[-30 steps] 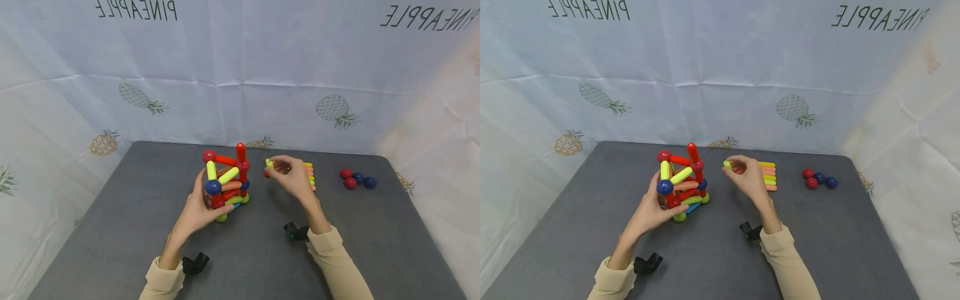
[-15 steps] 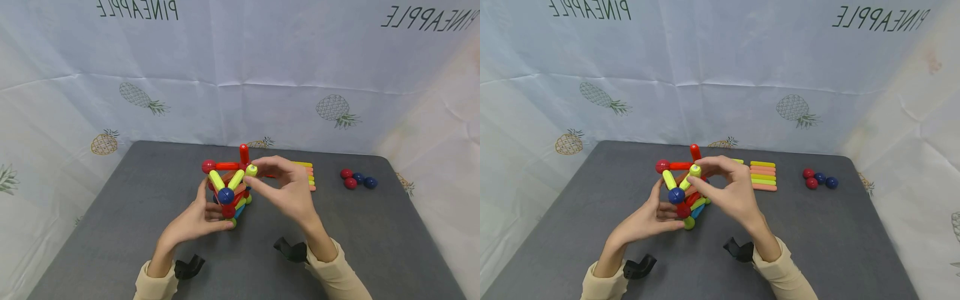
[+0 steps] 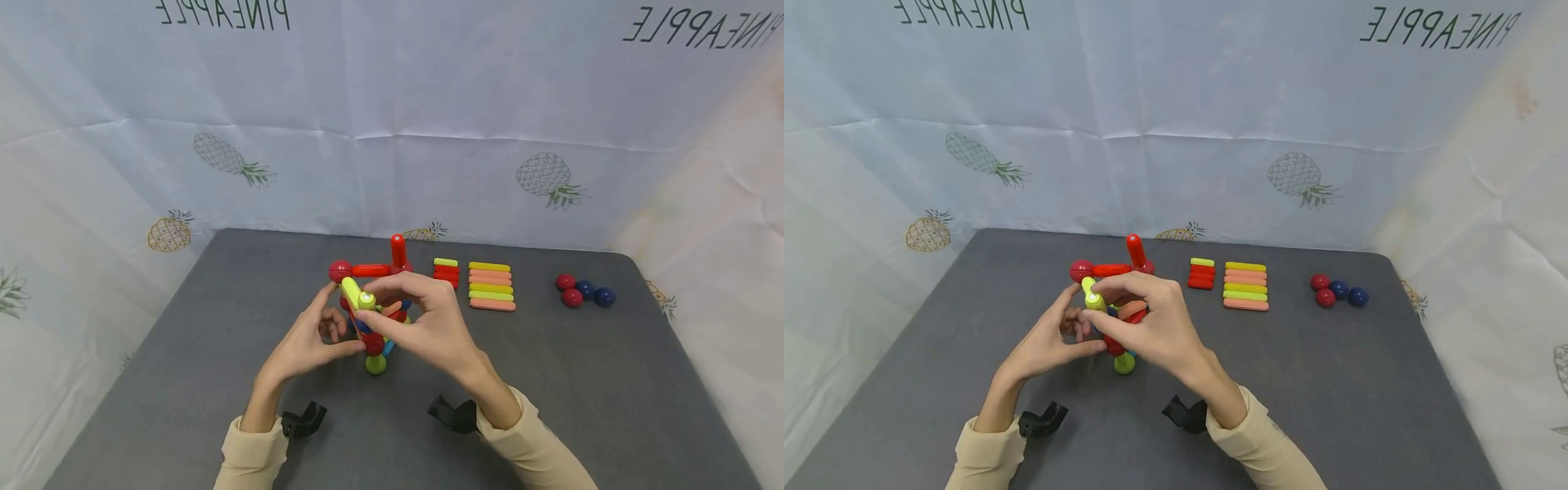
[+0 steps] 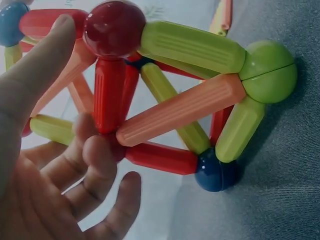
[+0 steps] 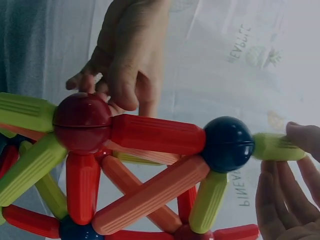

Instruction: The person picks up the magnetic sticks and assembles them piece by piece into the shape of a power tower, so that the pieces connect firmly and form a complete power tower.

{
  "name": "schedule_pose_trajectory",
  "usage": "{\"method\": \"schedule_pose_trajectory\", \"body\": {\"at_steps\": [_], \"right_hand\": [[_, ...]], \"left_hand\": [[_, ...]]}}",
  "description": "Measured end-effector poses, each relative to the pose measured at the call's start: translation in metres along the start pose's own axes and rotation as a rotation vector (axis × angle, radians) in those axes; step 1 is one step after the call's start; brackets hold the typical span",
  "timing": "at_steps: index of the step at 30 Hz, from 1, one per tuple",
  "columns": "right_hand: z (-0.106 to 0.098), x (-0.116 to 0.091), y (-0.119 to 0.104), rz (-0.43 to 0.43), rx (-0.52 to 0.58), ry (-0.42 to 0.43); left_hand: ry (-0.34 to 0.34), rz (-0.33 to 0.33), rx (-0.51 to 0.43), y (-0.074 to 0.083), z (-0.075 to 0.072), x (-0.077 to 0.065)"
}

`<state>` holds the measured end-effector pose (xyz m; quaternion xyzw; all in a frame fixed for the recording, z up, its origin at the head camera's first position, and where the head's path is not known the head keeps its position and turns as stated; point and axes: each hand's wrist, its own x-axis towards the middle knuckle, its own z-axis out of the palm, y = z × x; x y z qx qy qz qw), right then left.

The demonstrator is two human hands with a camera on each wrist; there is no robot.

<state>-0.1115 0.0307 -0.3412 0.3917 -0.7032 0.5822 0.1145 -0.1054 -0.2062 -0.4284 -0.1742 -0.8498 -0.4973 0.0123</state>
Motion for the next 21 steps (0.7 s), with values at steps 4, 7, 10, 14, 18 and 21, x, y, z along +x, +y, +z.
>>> {"method": "schedule_pose_trajectory", "body": {"at_steps": [4, 7, 10, 14, 18, 21], "right_hand": [[0.0015, -0.0011, 0.0015, 0.017, -0.049, -0.004], [0.002, -0.0029, 0.0022, 0.06, -0.092, -0.031], [0.003, -0.0046, 0.0033, 0.112, -0.142, -0.063], [0.0035, -0.0052, 0.0046, 0.144, -0.169, -0.077], [0.0034, -0.0067, 0.0058, 0.156, -0.201, -0.083], [0.0057, -0.01, 0.0057, 0.165, -0.227, -0.067]], "left_hand": [[0.055, 0.016, 0.033, 0.0004, 0.0019, 0.0025], [0.1, 0.013, 0.054, -0.0001, 0.0037, 0.0033], [0.138, -0.003, 0.061, -0.0015, 0.0046, 0.0028], [0.174, -0.019, 0.042, -0.003, 0.0018, 0.0009], [0.177, -0.012, 0.037, -0.004, -0.0001, 0.0015], [0.154, 0.011, 0.077, -0.0065, 0.0026, 0.0038]]}}
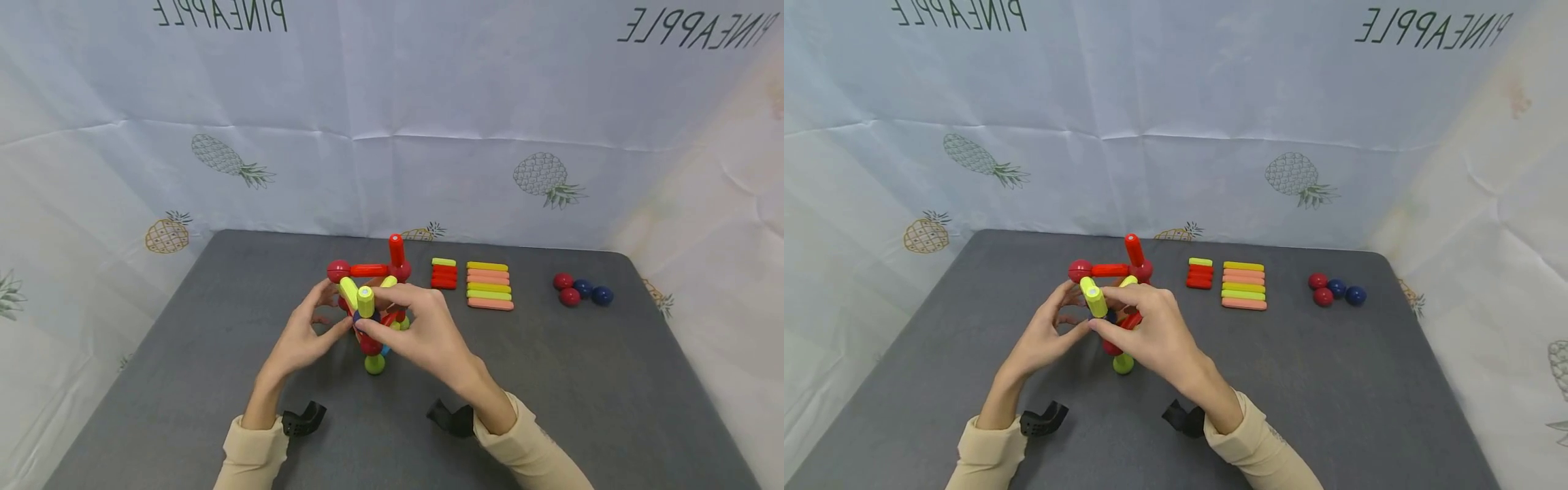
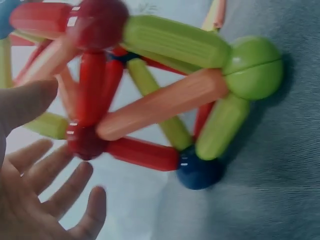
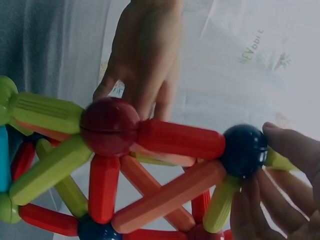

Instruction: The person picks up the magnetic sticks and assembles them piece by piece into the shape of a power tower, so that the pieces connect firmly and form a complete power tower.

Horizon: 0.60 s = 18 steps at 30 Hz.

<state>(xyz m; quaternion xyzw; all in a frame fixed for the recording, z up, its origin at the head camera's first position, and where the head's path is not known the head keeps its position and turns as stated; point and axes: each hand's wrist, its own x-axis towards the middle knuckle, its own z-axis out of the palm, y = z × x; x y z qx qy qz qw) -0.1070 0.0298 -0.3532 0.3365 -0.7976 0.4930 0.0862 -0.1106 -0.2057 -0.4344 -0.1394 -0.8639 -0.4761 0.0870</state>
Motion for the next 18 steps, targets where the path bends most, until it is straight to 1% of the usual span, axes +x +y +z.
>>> {"method": "schedule_pose_trajectory", "body": {"at_steps": [3, 6, 8, 13, 15, 18], "right_hand": [[0.003, -0.003, 0.0, -0.004, -0.011, 0.024], [0.003, -0.005, 0.002, -0.008, 0.001, 0.038], [0.001, -0.006, 0.006, -0.002, 0.024, 0.041], [-0.006, -0.004, 0.022, 0.055, 0.142, 0.06], [-0.009, -0.002, 0.03, 0.075, 0.197, 0.069], [-0.013, 0.002, 0.038, 0.081, 0.253, 0.076]], "left_hand": [[-0.017, 0.033, 0.024, -0.004, 0.005, 0.002], [-0.026, 0.033, 0.002, -0.007, 0.006, 0.002], [-0.015, 0.027, -0.016, -0.007, 0.005, 0.003], [0.025, 0.008, -0.01, -0.008, -0.002, 0.001], [0.016, 0.015, 0.005, -0.007, -0.005, -0.001], [-0.029, 0.04, 0.009, -0.004, -0.007, -0.003]]}}
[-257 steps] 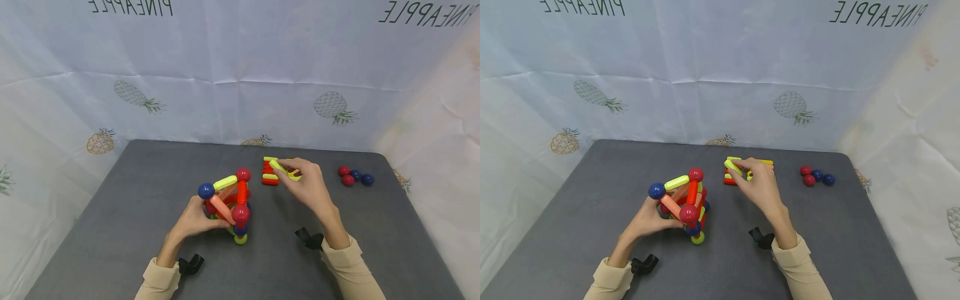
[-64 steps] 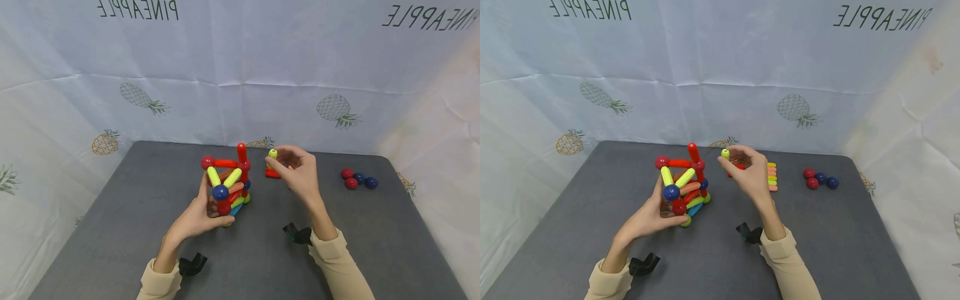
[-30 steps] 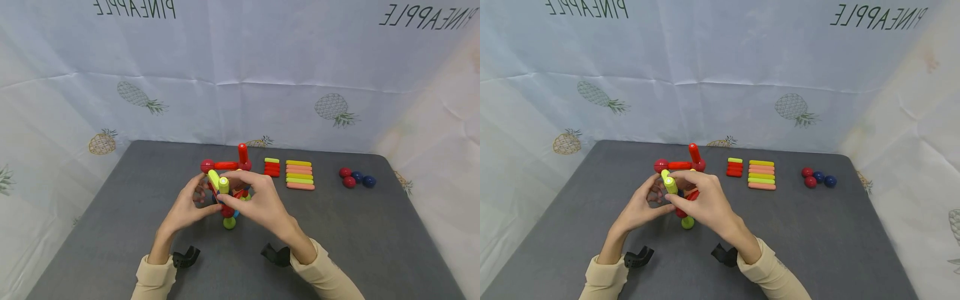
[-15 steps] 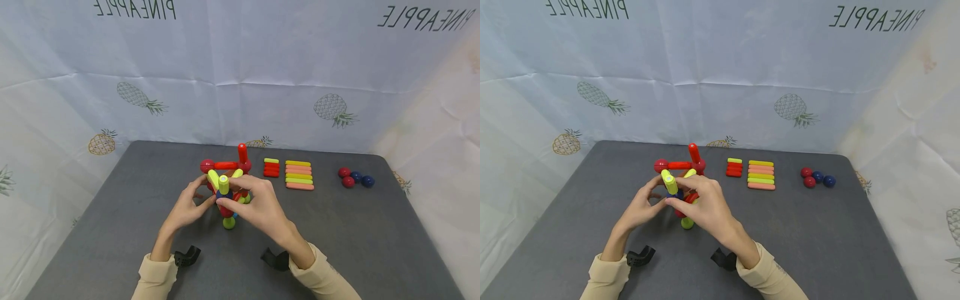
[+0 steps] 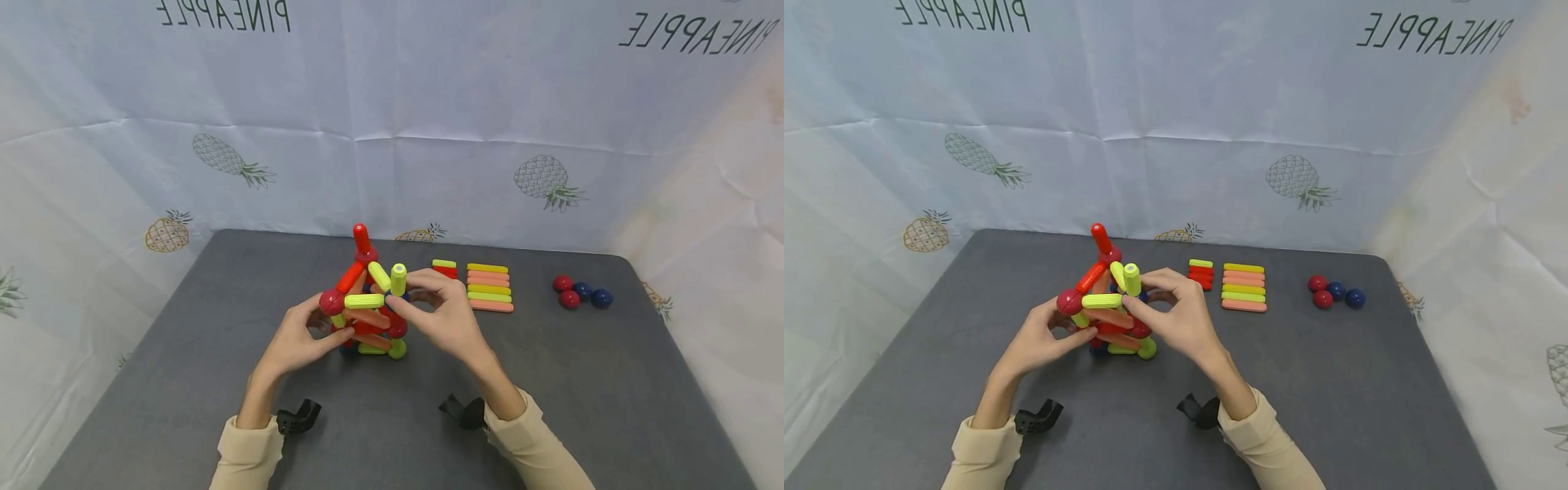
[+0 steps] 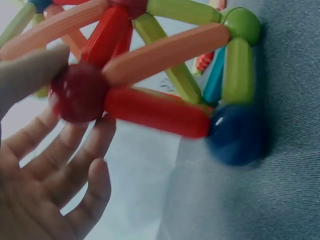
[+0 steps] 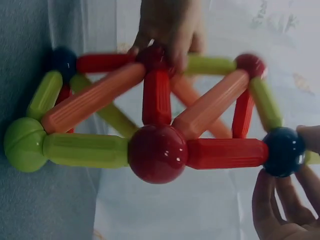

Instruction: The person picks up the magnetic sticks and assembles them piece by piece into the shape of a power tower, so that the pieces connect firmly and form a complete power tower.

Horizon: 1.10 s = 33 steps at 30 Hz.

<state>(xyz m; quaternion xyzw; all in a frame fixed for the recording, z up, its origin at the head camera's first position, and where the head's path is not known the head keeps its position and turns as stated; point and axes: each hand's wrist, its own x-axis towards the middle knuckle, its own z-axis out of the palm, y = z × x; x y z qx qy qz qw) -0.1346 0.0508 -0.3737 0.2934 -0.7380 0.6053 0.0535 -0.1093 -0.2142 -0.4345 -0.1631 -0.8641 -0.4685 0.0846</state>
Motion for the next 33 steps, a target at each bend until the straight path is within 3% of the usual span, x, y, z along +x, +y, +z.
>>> {"method": "schedule_pose_trajectory", "body": {"at_steps": [5, 8, 10, 12, 14, 16, 18, 20, 23, 33], "right_hand": [[-0.007, 0.006, 0.009, -0.022, 0.055, -0.021], [-0.016, 0.01, 0.017, -0.027, 0.108, -0.084], [-0.026, 0.013, 0.027, -0.004, 0.183, -0.123], [-0.036, 0.019, 0.043, 0.04, 0.197, -0.103], [-0.046, 0.025, 0.063, 0.08, 0.067, -0.038], [-0.052, 0.031, 0.083, 0.145, -0.181, 0.012], [-0.054, 0.036, 0.101, 0.219, -0.454, 0.003], [-0.054, 0.039, 0.114, 0.275, -0.634, -0.068], [-0.052, 0.042, 0.125, 0.325, -0.725, -0.141], [-0.046, 0.039, 0.129, 0.373, -0.82, -0.181]], "left_hand": [[-0.064, 0.012, -0.013, 0.005, 0.0, -0.001], [-0.07, 0.004, -0.015, 0.006, 0.0, -0.001], [-0.07, 0.0, -0.015, 0.006, 0.0, -0.001], [-0.073, -0.006, -0.013, 0.006, 0.0, -0.001], [-0.078, -0.013, -0.013, 0.006, 0.001, -0.001], [-0.078, -0.015, -0.014, 0.005, 0.001, -0.001], [-0.075, -0.019, -0.017, 0.005, 0.001, -0.001], [-0.071, -0.023, -0.018, 0.005, 0.001, -0.001], [-0.069, -0.024, -0.015, 0.005, 0.002, -0.001], [-0.056, -0.01, -0.004, 0.005, 0.001, 0.0]]}}
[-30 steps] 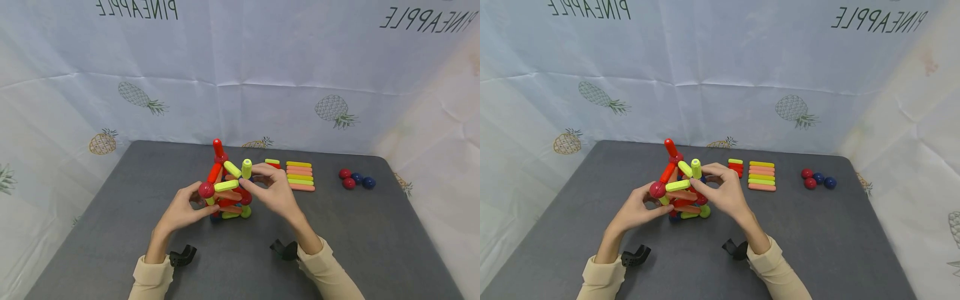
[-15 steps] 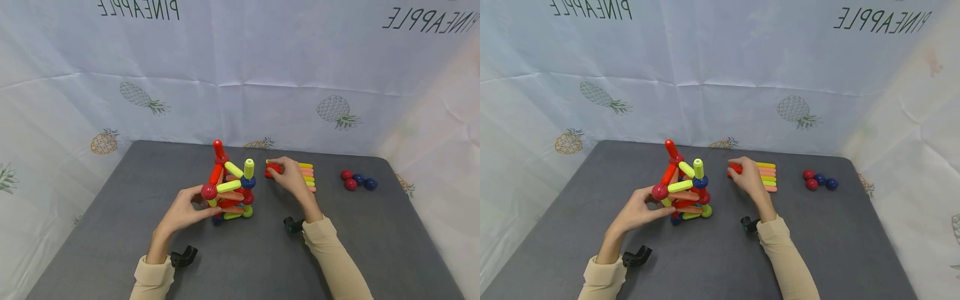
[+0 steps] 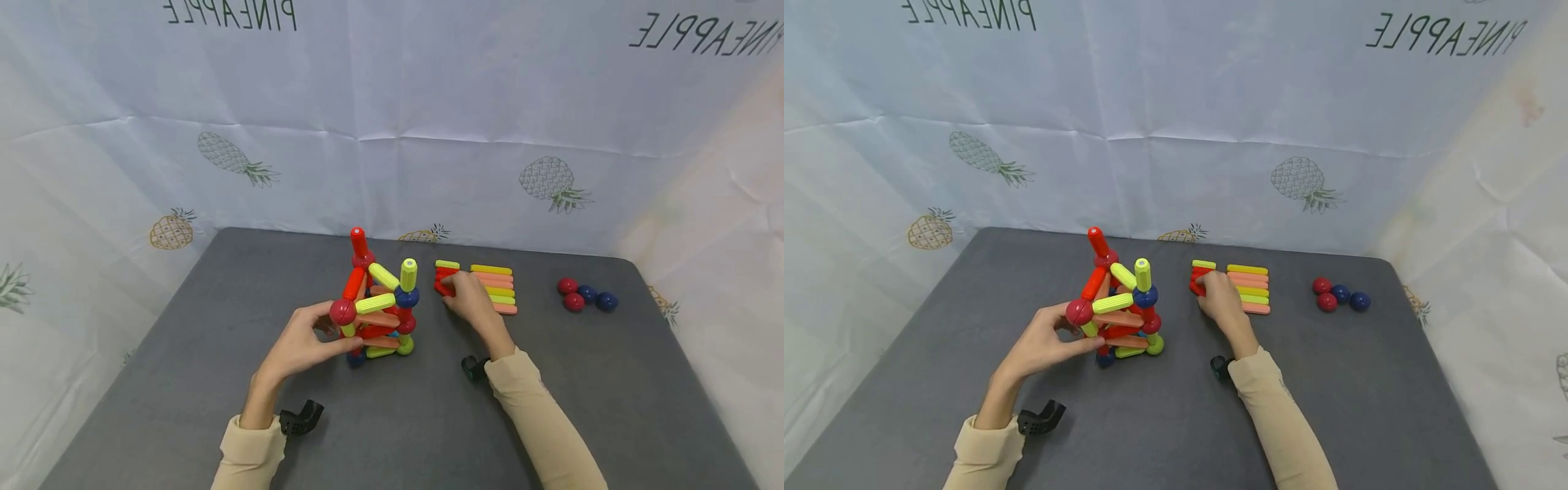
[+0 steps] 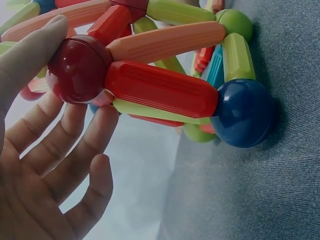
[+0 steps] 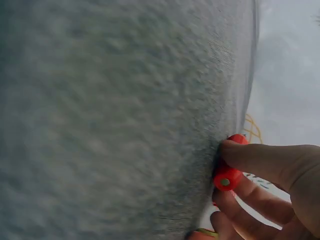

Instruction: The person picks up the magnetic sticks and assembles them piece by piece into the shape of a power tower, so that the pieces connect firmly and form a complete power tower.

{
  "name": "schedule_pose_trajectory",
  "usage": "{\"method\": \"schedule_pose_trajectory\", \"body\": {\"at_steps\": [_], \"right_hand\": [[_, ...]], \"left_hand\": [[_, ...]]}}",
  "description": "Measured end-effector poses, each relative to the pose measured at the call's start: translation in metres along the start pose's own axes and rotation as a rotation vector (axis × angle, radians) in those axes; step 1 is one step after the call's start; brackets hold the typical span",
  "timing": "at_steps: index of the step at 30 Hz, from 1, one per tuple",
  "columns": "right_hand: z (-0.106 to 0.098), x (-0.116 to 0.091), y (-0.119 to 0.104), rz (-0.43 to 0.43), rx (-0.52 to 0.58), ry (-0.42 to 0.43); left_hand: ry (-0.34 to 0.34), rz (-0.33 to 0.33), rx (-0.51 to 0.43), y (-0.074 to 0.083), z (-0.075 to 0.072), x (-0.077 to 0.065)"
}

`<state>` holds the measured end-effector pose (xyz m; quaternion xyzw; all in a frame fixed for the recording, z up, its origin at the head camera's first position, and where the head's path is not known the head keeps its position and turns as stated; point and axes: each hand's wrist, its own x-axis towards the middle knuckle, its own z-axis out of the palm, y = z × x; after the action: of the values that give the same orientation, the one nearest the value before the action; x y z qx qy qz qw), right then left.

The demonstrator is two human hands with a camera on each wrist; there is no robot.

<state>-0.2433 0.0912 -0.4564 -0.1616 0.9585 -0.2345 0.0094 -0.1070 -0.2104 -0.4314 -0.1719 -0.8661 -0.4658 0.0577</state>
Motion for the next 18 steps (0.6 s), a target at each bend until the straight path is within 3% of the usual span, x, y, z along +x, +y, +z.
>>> {"method": "schedule_pose_trajectory", "body": {"at_steps": [7, 10, 14, 18], "right_hand": [[0.007, -0.005, -0.001, 0.003, 0.046, 0.049], [0.004, -0.006, -0.004, -0.004, 0.124, 0.07], [-0.014, -0.011, -0.017, -0.033, 0.358, 0.159], [-0.042, -0.021, -0.037, -0.099, 0.607, 0.328]], "left_hand": [[-0.01, -0.002, 0.002, -0.004, 0.001, 0.0], [-0.015, -0.009, 0.002, -0.004, 0.002, 0.0], [-0.017, -0.014, 0.004, -0.004, 0.003, 0.0], [-0.02, -0.009, 0.008, -0.006, 0.003, 0.0]]}}
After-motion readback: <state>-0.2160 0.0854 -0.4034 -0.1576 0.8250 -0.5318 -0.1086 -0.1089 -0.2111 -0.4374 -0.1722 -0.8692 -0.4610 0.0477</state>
